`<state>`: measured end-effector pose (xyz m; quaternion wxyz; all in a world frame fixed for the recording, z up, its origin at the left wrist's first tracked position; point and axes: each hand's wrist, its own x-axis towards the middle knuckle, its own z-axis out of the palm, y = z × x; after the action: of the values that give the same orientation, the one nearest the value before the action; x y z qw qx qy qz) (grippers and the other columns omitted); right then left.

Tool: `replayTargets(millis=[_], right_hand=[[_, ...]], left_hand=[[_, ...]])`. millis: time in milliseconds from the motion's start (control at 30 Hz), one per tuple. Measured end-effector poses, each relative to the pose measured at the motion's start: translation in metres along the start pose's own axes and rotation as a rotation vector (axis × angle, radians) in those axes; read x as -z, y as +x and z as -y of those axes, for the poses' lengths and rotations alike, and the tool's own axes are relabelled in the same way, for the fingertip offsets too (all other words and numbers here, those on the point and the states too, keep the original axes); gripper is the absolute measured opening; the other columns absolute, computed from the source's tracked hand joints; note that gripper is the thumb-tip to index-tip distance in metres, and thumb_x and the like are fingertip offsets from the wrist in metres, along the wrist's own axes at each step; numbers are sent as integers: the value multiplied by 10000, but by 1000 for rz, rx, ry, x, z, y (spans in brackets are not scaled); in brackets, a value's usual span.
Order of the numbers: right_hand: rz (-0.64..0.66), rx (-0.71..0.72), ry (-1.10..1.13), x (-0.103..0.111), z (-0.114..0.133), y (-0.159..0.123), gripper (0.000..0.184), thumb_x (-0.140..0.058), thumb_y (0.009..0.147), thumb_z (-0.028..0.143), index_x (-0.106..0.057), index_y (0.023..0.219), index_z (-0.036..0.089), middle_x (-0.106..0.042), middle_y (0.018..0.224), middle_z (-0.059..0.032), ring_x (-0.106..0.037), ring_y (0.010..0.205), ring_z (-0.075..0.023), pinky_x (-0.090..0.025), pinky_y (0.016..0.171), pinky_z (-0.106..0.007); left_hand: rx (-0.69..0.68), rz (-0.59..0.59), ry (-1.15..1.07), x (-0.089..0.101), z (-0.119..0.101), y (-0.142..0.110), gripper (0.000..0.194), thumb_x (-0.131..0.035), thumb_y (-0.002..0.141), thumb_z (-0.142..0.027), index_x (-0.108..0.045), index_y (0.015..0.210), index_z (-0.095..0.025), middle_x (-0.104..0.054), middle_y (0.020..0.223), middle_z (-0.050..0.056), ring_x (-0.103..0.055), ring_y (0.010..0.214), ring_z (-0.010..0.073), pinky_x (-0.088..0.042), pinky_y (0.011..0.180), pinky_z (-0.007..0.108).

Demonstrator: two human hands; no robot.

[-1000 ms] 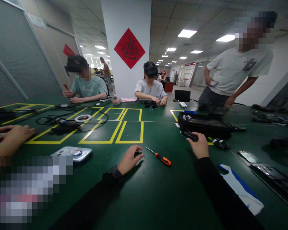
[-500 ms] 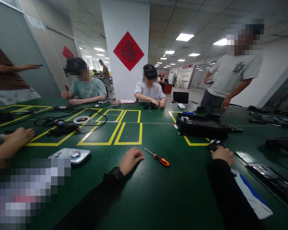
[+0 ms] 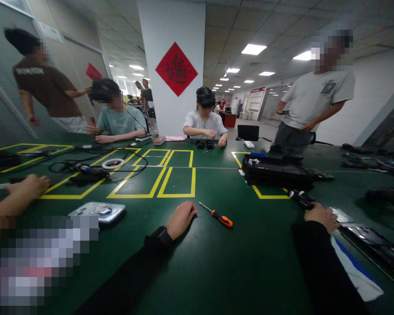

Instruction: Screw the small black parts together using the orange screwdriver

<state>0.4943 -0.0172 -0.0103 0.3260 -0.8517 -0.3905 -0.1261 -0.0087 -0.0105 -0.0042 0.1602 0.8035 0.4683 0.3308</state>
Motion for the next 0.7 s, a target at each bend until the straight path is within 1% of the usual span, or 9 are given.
replayTargets(millis=[100,167,233,333,367,433,567,633,700], right_hand=[[-33,-126,-79,-4,-4,2,385,-521,663,245,-602,1037,200,-479,1046,-240,-394,1031,-444,-267,702,-597],[-56,-143,-105,-1,-2,3,404,-542,655,241,-595,1055,210,-483,1073,-222,-404,1026,-426,-292,716,-573],[-145,-121,-115,7,11,2,403,-560,655,222,-595,1055,196,-474,1107,-226,-395,1039,-413,-307,739,-552],[-313,61,11,29,56,-8,367,-551,699,206,-583,1063,172,-485,1112,-203,-389,1069,-367,-324,803,-508],[-296,186,105,37,77,-18,342,-537,727,217,-578,1064,171,-506,1083,-178,-416,1051,-334,-334,822,-484],[-131,427,343,50,125,-47,255,-516,774,240,-590,1006,165,-558,981,-124,-497,940,-258,-382,813,-418],[487,890,680,60,205,-135,184,-514,820,280,-604,954,192,-599,896,-51,-552,812,-176,-449,715,-312],[593,948,759,57,226,-172,165,-536,815,273,-610,939,192,-605,861,-43,-559,781,-163,-451,704,-298],[623,949,795,52,234,-193,137,-549,813,262,-613,907,187,-606,814,-36,-563,745,-154,-452,682,-285]], left_hand=[[31,-33,-106,1,0,0,153,-440,835,-276,-537,791,-167,-566,740,22,-511,693,150,-392,649,265],[46,-48,-181,2,0,0,155,-459,825,-288,-547,792,-166,-577,712,10,-520,657,140,-394,626,255],[62,-57,-262,2,-2,1,151,-491,807,-296,-564,807,-163,-600,725,10,-540,657,139,-408,633,256],[91,-61,-435,1,-8,1,164,-519,791,-304,-571,844,-158,-631,806,31,-585,735,152,-442,702,278],[100,-63,-504,0,-11,1,171,-524,789,-306,-566,858,-156,-635,828,38,-597,767,156,-449,728,287],[120,-70,-635,-3,-18,-1,188,-542,778,-304,-547,891,-153,-635,841,43,-614,790,161,-463,744,295],[139,-41,-772,-5,-35,-6,197,-532,790,-294,-507,933,-160,-632,831,39,-623,817,163,-467,762,303],[124,-23,-796,-6,-42,-9,204,-537,790,-292,-490,937,-159,-626,832,38,-617,809,158,-467,765,305],[108,-19,-794,-6,-46,-11,203,-544,788,-297,-484,922,-156,-619,823,37,-609,793,154,-464,759,304]])
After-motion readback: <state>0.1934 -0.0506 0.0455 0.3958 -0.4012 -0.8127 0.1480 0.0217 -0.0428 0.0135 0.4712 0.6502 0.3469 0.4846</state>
